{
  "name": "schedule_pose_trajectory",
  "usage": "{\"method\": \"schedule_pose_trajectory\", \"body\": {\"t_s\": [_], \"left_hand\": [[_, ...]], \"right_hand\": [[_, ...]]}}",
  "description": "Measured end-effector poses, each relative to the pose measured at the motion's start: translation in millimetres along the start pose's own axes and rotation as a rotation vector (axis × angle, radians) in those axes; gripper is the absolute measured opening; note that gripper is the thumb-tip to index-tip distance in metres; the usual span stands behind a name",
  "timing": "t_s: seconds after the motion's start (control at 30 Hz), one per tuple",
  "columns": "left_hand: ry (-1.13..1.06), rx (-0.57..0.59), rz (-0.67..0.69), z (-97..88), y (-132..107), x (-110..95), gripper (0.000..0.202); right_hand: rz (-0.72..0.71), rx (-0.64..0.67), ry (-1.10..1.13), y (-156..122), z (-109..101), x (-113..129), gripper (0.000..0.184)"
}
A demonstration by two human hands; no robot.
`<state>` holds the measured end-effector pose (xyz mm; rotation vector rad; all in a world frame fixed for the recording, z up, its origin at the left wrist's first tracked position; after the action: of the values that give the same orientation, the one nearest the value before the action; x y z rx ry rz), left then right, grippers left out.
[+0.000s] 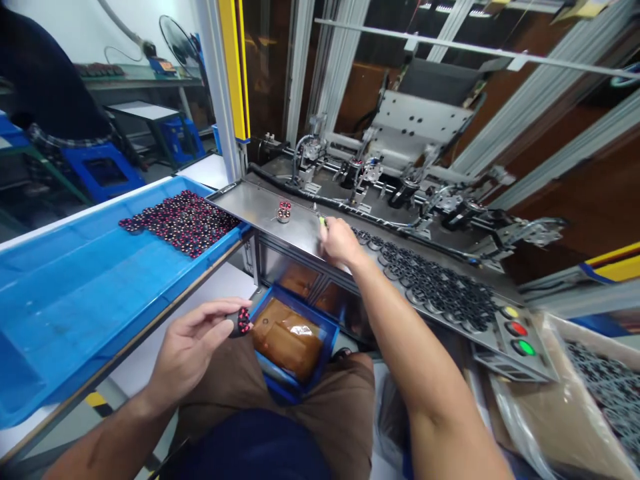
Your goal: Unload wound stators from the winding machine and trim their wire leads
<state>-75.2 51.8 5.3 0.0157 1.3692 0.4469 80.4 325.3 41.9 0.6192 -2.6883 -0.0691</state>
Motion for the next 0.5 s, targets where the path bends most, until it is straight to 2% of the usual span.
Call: {"method": "schedule_pose_trajectory", "body": {"t_s": [0.07, 0.13, 0.2, 0.23, 0.27, 0.37, 0.43, 0.5], "left_hand": [[-0.003, 0.002, -0.002, 2.8, -2, -1, 0.019], [-0.012, 0.005, -0.004, 6.2, -3, -2, 0.018], [-0.028, 0.0, -0.025, 9.7, -3, -2, 0.017], [-0.039, -0.002, -0.05, 11.9, -3, -1, 0.017], [-0.051, 0.005, -0.083, 15.0, -2, 1, 0.017], [-0.107, 0.072, -0.177, 30.4, 0, 8, 0.024], [-0.159, 0.137, -0.21, 44.6, 1, 11, 0.03], [-0.205, 0.191, -0.228, 59.4, 1, 14, 0.035]], "right_hand": [[0.002, -0.023, 0.126, -21, -16, -3, 0.045], [-0.003, -0.023, 0.349, -62, -25, -5, 0.054], [-0.005, 0.067, 0.832, -119, -16, -6, 0.046], [-0.006, 0.17, 0.933, -152, -3, -3, 0.041], [0.007, 0.24, 0.967, -185, 10, -2, 0.041], [0.08, 0.25, 0.998, -267, 47, -4, 0.049], [0.071, 0.204, 0.956, -302, 60, -4, 0.051], [0.009, 0.138, 0.893, -318, 60, -1, 0.055]]}}
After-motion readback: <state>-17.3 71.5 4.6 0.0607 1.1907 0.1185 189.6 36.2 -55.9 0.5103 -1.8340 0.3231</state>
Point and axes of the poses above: each hand's wrist, its own y-axis towards the middle knuckle, its own z-axis out of the palm, x = y × z, the point moved 7 cm from there along y, towards the middle knuckle, and after that the axes turned 3 degrees about z, right-handed, at the moved point
